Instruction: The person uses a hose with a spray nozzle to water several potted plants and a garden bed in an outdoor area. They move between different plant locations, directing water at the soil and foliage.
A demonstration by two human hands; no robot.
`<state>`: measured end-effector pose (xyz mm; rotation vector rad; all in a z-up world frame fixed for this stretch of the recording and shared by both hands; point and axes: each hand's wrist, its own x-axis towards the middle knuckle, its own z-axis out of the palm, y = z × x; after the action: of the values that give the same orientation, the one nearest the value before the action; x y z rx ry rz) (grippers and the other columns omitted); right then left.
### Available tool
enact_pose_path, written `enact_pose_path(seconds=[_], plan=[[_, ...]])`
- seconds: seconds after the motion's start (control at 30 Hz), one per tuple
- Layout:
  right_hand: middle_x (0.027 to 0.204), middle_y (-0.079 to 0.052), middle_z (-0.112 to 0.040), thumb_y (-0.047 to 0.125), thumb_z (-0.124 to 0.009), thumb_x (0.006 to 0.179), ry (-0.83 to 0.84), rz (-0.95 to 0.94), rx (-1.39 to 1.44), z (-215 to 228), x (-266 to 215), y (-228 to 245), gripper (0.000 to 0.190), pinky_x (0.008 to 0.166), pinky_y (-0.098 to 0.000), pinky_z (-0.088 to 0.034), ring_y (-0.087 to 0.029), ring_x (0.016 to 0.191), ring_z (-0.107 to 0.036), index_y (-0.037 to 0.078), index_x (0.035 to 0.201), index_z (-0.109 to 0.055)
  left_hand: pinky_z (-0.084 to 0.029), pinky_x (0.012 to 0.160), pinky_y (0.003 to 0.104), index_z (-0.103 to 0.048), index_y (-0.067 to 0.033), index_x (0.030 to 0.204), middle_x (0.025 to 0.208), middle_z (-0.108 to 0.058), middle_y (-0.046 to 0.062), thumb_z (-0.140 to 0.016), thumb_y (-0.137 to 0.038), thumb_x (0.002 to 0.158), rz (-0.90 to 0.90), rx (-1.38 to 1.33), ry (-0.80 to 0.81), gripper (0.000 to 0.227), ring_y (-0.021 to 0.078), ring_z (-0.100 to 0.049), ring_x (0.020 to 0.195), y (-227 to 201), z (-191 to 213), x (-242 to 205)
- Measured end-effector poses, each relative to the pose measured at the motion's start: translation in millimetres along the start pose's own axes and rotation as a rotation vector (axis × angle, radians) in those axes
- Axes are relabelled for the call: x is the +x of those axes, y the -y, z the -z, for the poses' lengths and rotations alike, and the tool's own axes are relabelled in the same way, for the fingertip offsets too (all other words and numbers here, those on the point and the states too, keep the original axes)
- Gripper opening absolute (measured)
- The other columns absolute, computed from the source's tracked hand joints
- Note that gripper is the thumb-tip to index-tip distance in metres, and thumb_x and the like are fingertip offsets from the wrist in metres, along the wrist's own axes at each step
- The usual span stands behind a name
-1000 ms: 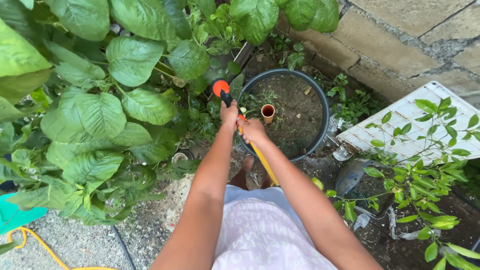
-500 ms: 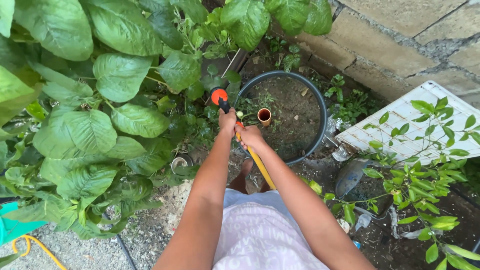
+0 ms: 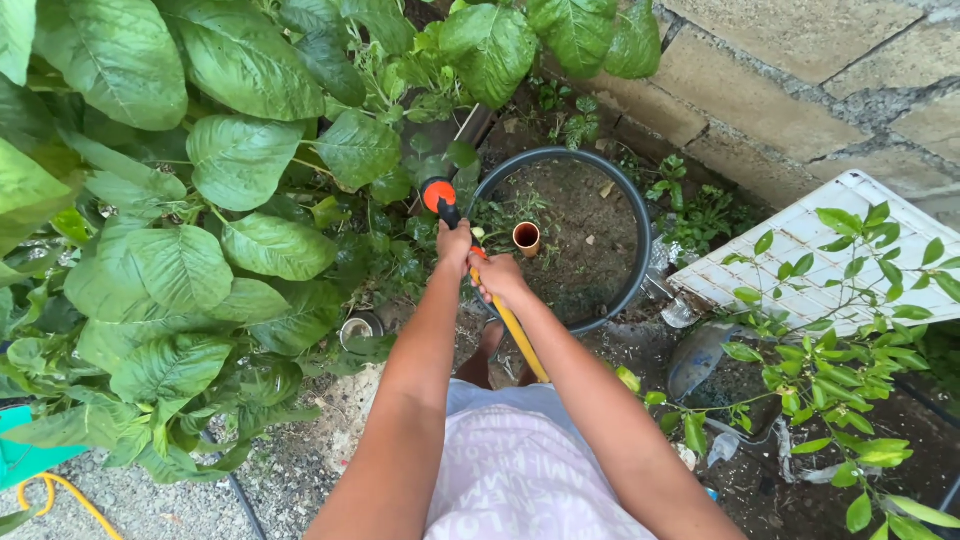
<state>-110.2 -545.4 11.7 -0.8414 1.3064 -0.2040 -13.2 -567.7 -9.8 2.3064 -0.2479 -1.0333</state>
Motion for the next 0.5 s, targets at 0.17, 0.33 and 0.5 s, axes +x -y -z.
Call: enact_pose_path(seconds=[0.17,0.33,0.5], plan=[[0.063,-0.019,-0.066,0.03,-0.068,0.092,-0.011,-0.008,-0.038,1,0,-6,0.039,0.028,-0.0287,-0.045,-0.016,0.039,-0.054,-0.008,0.093,-0.07,-0.037,0.118,0.048,-0.03,-0.0123,0.161,0.153,-0.048,0.019,-0.054,-0.054,0.093,0.016,-0.032,0.003,0.084,0.037,-0.046,0.142,23,-6,25],[0.062,-0.02,-0.066,0.029,-0.069,0.091,-0.015,-0.019,-0.077,0,-4,-5,0.038,0.028,-0.0297,-0.045,-0.017,0.038,-0.054,-0.009,0.091,-0.071,-0.035,0.118,0.05,-0.027,-0.0079,0.162,0.154,-0.046,0.022,-0.054,-0.05,0.094,0.029,-0.079,0.008,0.084,0.0384,-0.044,0.143,29,-1,22],[0.061,-0.019,-0.063,0.03,-0.064,0.094,0.028,-0.021,-0.02,1,-19,-1,0.04,0.028,-0.0268,-0.041,-0.015,0.038,-0.051,-0.01,0.091,-0.068,-0.034,0.118,0.05,-0.026,-0.0096,0.163,0.153,-0.047,0.021,-0.056,-0.05,0.092,0.03,-0.099,-0.008,0.087,0.0395,-0.043,0.143,43,-9,33]])
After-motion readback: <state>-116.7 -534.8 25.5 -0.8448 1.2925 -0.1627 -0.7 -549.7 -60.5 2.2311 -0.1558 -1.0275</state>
